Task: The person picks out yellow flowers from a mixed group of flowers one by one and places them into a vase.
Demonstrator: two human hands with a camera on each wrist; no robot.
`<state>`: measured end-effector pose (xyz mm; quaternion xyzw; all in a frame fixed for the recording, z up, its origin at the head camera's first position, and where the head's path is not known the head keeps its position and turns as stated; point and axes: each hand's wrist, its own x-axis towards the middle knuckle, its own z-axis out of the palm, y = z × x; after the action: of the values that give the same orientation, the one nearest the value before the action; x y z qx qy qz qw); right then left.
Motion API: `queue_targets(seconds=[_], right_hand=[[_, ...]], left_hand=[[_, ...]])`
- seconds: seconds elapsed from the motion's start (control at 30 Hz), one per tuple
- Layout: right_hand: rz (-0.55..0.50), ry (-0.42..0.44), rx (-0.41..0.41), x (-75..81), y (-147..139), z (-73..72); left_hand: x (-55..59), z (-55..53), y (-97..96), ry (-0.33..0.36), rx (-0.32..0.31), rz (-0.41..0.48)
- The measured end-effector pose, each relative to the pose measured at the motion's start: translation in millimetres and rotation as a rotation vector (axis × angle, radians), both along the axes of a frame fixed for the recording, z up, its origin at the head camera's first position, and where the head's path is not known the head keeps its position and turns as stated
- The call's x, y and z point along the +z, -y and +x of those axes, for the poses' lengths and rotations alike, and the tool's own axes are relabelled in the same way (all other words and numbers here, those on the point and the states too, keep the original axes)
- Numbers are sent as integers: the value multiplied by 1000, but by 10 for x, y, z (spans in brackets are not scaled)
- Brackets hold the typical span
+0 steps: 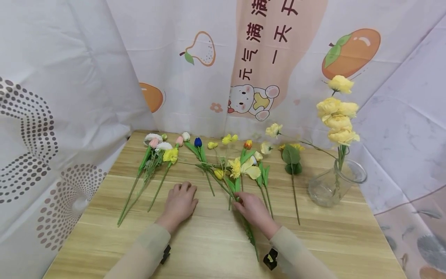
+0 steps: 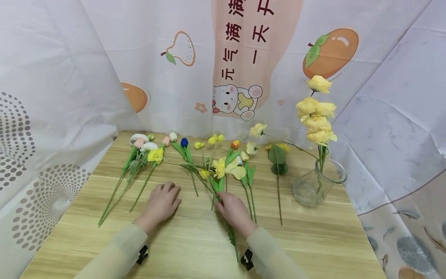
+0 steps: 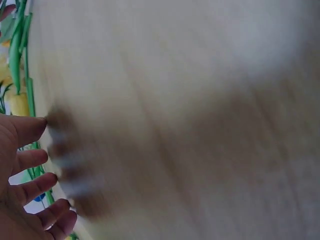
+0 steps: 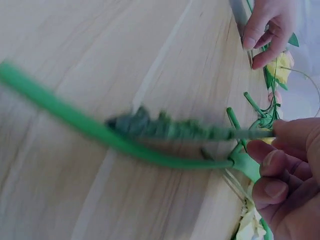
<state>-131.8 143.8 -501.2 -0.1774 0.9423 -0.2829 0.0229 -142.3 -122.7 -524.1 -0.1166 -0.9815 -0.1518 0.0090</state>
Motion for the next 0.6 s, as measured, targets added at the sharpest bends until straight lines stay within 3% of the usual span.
queue_targets(seconds=[0.1,0.2,0.37,0.47,0.6], right_hand=[[-51,68,-46,16,-9,-15],[-77,50,-86,98,-43,-11],[-48,-185,-65,321,-151,-33],[-25,-319,-39,449,-234,-79],[17,-415,-32,611,-350,-139]], left_hand=[[-22,-59,42,-65,-12,-24],[-33,-159,84,-136,-24,-44],[11,-359,128,-165,-35,-78],[45,-475,141,-125,-23,-69],[66,-589,154,-41,9,-88]])
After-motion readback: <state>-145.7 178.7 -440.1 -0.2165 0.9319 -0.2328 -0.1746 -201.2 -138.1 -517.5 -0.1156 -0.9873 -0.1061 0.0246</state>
